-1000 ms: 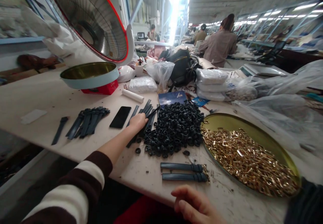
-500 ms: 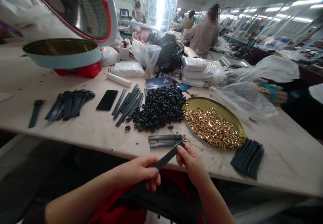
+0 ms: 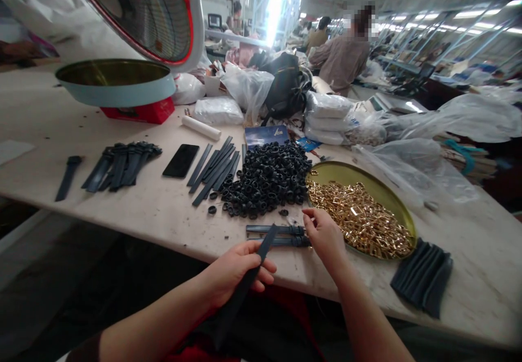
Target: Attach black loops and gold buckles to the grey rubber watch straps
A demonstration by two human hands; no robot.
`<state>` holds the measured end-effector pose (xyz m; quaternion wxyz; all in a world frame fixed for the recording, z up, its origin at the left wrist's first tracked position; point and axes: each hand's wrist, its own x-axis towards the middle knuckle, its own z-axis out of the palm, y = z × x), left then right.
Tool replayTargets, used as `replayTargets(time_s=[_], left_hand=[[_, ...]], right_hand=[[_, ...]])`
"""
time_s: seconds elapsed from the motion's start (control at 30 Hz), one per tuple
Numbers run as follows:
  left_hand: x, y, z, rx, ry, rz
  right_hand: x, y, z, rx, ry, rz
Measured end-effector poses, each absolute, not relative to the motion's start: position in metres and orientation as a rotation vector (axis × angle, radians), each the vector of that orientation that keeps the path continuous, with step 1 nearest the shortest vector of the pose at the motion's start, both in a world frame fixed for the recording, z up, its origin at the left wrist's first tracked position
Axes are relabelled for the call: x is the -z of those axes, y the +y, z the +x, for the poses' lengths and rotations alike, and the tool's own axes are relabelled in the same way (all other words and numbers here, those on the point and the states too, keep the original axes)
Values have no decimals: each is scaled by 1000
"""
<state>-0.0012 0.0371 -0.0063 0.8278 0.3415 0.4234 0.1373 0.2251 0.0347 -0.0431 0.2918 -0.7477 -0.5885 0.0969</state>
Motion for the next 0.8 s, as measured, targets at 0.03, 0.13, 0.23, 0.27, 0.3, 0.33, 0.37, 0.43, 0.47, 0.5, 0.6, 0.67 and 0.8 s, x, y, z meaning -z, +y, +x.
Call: replayTargets(time_s=[0.03, 0.13, 0.23, 0.27, 0.3, 0.33, 0.37, 0.43, 0.47, 0.5, 0.6, 0.67, 0.8], left_hand=[[8, 41, -1, -313, 926, 750], [14, 51, 2, -338, 968, 793], [17, 59, 4, -345, 962, 757], [18, 60, 5, -355, 949, 737], [19, 62, 6, -362, 932, 718], [20, 63, 7, -366, 917, 702], [20, 63, 7, -363, 906, 692], [21, 63, 7, -353, 899, 681], [22, 62, 7, -348, 898, 680], [22, 61, 6, -344, 896, 682], [24, 56, 2, -349, 873, 690], [25, 53, -1, -364, 876, 735], [24, 47, -6, -432, 959, 1078]], right_hand=[[44, 41, 227, -228, -1599, -2016], [45, 55, 225, -248, -1706, -2033], [48, 68, 214, -234, -1922, -2049], [49, 72, 210, -201, -1994, -2079], [50, 76, 207, -166, -2052, -2113], [50, 80, 205, -137, -2095, -2143], [50, 82, 204, -124, -2123, -2161], [49, 85, 205, -141, -2108, -2139], [47, 84, 206, -167, -2053, -2101], [45, 82, 207, -221, -1962, -2051], [38, 67, 205, -648, -1508, -1827], [35, 51, 196, -1028, -1129, -1618], [33, 21, 170, -1454, -541, -1231]])
